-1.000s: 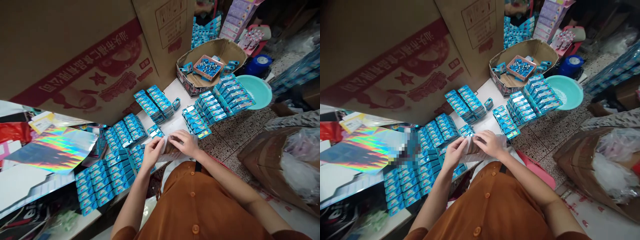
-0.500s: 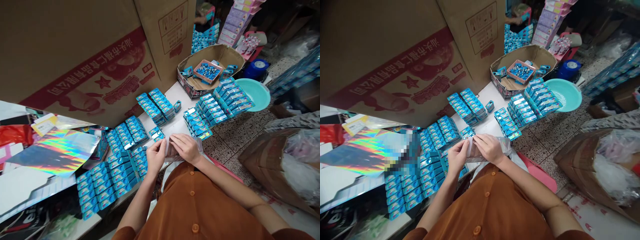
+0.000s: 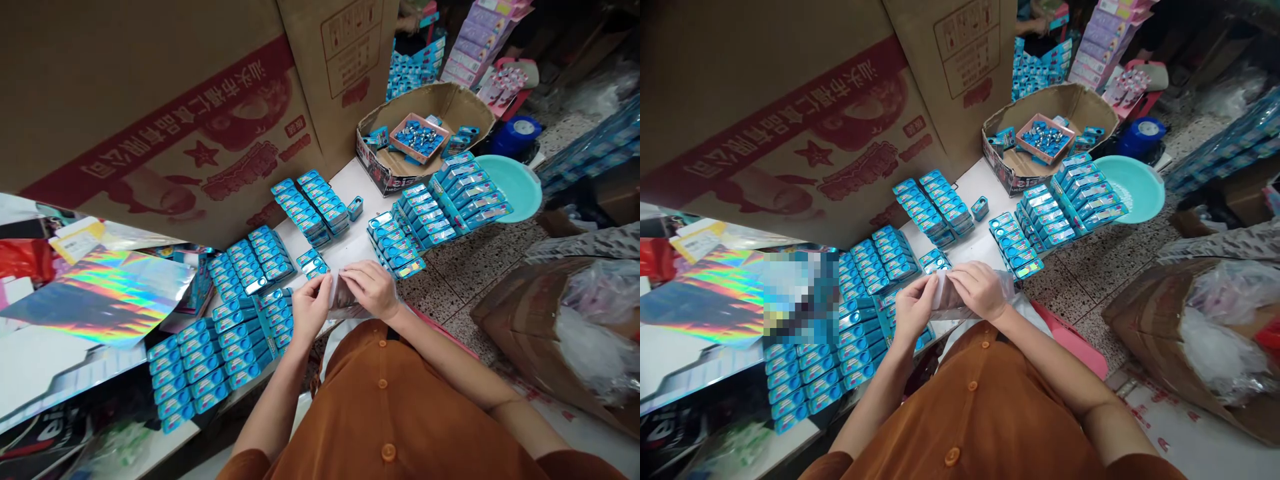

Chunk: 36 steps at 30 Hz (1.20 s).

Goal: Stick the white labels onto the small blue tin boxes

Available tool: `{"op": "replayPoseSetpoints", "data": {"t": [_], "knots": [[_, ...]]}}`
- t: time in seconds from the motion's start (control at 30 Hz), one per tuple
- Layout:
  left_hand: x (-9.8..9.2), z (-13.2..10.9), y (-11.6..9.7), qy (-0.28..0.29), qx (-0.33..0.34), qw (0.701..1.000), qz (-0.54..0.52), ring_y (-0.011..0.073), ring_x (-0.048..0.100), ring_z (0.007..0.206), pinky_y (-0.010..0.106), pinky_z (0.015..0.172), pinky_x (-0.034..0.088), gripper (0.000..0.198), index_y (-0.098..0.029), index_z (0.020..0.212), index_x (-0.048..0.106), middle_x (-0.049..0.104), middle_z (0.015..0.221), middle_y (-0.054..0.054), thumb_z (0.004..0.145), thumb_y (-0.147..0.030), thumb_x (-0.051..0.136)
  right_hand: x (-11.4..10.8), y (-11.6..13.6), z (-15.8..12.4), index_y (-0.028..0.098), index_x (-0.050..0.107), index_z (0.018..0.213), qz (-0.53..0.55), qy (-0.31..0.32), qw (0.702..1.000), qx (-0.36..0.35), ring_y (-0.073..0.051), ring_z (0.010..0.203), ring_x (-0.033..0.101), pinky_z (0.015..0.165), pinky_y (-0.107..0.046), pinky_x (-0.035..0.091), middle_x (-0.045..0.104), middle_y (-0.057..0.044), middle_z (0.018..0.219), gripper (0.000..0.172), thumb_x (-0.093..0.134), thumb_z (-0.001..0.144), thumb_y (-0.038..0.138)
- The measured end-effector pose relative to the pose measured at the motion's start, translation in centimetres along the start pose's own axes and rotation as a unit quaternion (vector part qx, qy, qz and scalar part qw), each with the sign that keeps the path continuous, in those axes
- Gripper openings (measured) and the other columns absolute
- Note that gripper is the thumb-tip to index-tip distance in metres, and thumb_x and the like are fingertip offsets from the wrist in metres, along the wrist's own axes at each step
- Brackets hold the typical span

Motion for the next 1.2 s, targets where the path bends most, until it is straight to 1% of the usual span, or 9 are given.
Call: {"op": "replayPoseSetpoints", "data": {"t": [0.27, 0.43, 0.53, 0.6, 0.7, 0.8, 0.9, 1.03, 1.2], "knots": [[-2.0, 5.8, 4.4, -0.052, 0.106, 0.977, 0.178, 0.0221, 0.064, 0.086, 0.029, 0.079, 0.046, 0.033, -0.018, 0.096, 0.071, 0.071, 0.095, 0.007, 0.086, -0.041, 0.049, 0.3, 0.4, -1.1, 0.019, 0.066, 0.093, 0.037, 0.046, 0.997, -0.058, -0.018, 0.088, 0.063, 0.082, -0.032, 0.05, 0.07, -0.005, 0.092, 0.016, 0.051, 0.09, 0.019], [-3.2, 12.3, 10.0, -0.042, 0.074, 0.961, 0.263, 0.0293, 0.058, 0.099, 0.039, 0.089, 0.04, 0.034, -0.014, 0.105, 0.067, 0.065, 0.102, 0.014, 0.088, -0.035, 0.047, -1.5, -3.5, -3.3, 0.02, 0.066, 0.089, 0.045, 0.035, 0.994, 0.094, -0.017, 0.083, 0.063, 0.079, -0.03, 0.048, 0.07, -0.005, 0.087, 0.015, 0.051, 0.09, 0.021], [-3.2, 13.1, 10.2, -0.109, 0.098, 0.944, 0.297, 0.0359, 0.042, 0.119, 0.048, 0.101, 0.029, 0.045, -0.01, 0.122, 0.056, 0.051, 0.122, 0.02, 0.084, -0.033, 0.055, -3.3, -6.8, -4.7, 0.021, 0.067, 0.085, 0.009, 0.028, 0.979, 0.201, -0.018, 0.08, 0.063, 0.078, -0.029, 0.046, 0.07, -0.004, 0.085, 0.015, 0.053, 0.089, 0.025], [-1.6, 11.8, 9.3, -0.127, 0.125, 0.945, 0.275, 0.0347, 0.038, 0.123, 0.049, 0.105, 0.025, 0.049, -0.011, 0.125, 0.052, 0.048, 0.126, 0.02, 0.083, -0.035, 0.057, -4.5, -8.7, -5.5, 0.021, 0.068, 0.084, -0.008, 0.026, 0.965, 0.261, -0.017, 0.075, 0.061, 0.075, -0.029, 0.046, 0.07, -0.003, 0.082, 0.017, 0.053, 0.088, 0.028], [4.0, 8.4, 7.9, -0.023, 0.134, 0.979, 0.155, 0.0267, 0.05, 0.11, 0.043, 0.1, 0.034, 0.033, -0.016, 0.111, 0.059, 0.059, 0.111, 0.013, 0.087, -0.037, 0.053, -5.7, -10.7, -6.3, 0.021, 0.069, 0.082, -0.014, 0.029, 0.944, 0.327, -0.016, 0.067, 0.058, 0.068, -0.027, 0.045, 0.068, -0.002, 0.077, 0.02, 0.053, 0.086, 0.032], [10.6, 5.0, 7.8, 0.11, 0.04, 0.993, -0.027, 0.0207, 0.059, 0.096, 0.034, 0.088, 0.044, 0.03, -0.017, 0.102, 0.063, 0.065, 0.101, 0.01, 0.086, -0.04, 0.054, -6.2, -11.8, -6.7, 0.02, 0.069, 0.081, -0.009, 0.036, 0.935, 0.353, -0.015, 0.065, 0.056, 0.065, -0.025, 0.043, 0.068, -0.002, 0.077, 0.021, 0.053, 0.085, 0.033], [15.6, 2.7, 8.6, 0.181, -0.099, 0.962, -0.179, 0.0189, 0.061, 0.095, 0.031, 0.086, 0.046, 0.036, -0.016, 0.103, 0.064, 0.067, 0.102, 0.01, 0.079, -0.042, 0.062, -6.5, -12.4, -6.8, 0.02, 0.069, 0.08, -0.007, 0.052, 0.932, 0.358, -0.014, 0.062, 0.054, 0.063, -0.025, 0.042, 0.068, -0.002, 0.076, 0.021, 0.053, 0.084, 0.034], [18.9, 1.9, 9.0, 0.23, -0.182, 0.918, -0.268, 0.0158, 0.062, 0.084, 0.028, 0.08, 0.047, 0.044, -0.015, 0.097, 0.065, 0.069, 0.092, 0.007, 0.064, -0.041, 0.076, -6.9, -13.1, -6.8, 0.019, 0.069, 0.08, -0.013, 0.064, 0.928, 0.366, -0.013, 0.059, 0.053, 0.061, -0.024, 0.041, 0.067, -0.001, 0.074, 0.022, 0.053, 0.083, 0.035], [20.1, 2.2, 9.3, 0.218, -0.205, 0.905, -0.303, 0.0124, 0.06, 0.067, 0.025, 0.07, 0.047, 0.033, -0.015, 0.076, 0.066, 0.067, 0.072, 0.002, 0.061, -0.043, 0.077, -7.0, -15.3, -7.4, 0.018, 0.07, 0.08, -0.008, 0.055, 0.914, 0.403, -0.013, 0.055, 0.052, 0.058, -0.024, 0.04, 0.065, 0.0, 0.066, 0.025, 0.055, 0.081, 0.038]]}}
Point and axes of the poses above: each hand's wrist, its own z-axis towards the middle knuckle, its own x-axis out of the palm, y = z × x, the point moved 5 cm from there along z, towards the middle knuckle
